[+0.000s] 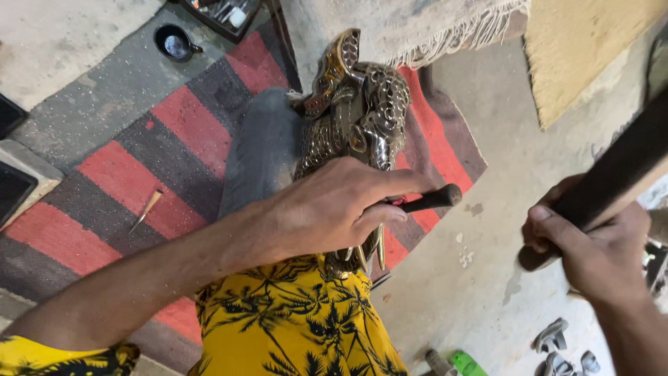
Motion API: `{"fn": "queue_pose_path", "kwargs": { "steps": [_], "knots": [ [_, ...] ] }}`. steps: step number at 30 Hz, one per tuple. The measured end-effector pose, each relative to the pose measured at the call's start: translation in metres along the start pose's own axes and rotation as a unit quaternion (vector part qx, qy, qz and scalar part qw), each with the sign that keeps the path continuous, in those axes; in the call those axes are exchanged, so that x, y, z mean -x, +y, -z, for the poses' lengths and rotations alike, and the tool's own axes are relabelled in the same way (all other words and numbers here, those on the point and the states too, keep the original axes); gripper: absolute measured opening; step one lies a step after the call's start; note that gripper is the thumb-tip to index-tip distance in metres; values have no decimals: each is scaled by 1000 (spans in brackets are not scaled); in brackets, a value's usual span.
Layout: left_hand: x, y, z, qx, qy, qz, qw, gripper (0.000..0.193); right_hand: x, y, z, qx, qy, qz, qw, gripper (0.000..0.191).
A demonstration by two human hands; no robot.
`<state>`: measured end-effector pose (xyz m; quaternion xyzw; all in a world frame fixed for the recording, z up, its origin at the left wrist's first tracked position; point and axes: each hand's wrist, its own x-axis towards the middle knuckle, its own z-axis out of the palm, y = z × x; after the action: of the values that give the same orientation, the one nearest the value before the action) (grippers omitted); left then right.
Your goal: The person sits on the floor with a brass elephant statue on their lap and hammers a chisel punch against its surface with a wooden mallet, repositioning the punch repeatedly to work different spots on the decorated metal body.
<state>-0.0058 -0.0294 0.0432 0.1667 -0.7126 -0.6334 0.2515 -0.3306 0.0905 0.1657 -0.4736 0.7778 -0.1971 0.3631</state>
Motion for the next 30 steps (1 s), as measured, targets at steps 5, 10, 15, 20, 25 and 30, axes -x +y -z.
{"fn": "queue_pose_path", "kwargs": {
  "steps": [5,10,15,20,25,30],
  "knots": [
    [-4,5,5,2,-46,-19,999,37,20,6,-17,241,47,161,956,17],
    [-9,5,6,14,-82,-15,996,46,41,13,-35,213,66,112,968,12],
    [-16,3,9,21,-119,-53,991,52,63,17,-52,-148,180,39,972,20],
    [-14,-4,10,38,-141,-38,989,49,80,14,-52,-279,205,37,937,19],
    [-12,-13,8,26,-101,-121,987,47,80,15,-61,-304,190,36,933,21],
    [-11,-15,6,-13,-128,-159,979,46,73,13,-69,295,143,95,940,34]
  ]
}}
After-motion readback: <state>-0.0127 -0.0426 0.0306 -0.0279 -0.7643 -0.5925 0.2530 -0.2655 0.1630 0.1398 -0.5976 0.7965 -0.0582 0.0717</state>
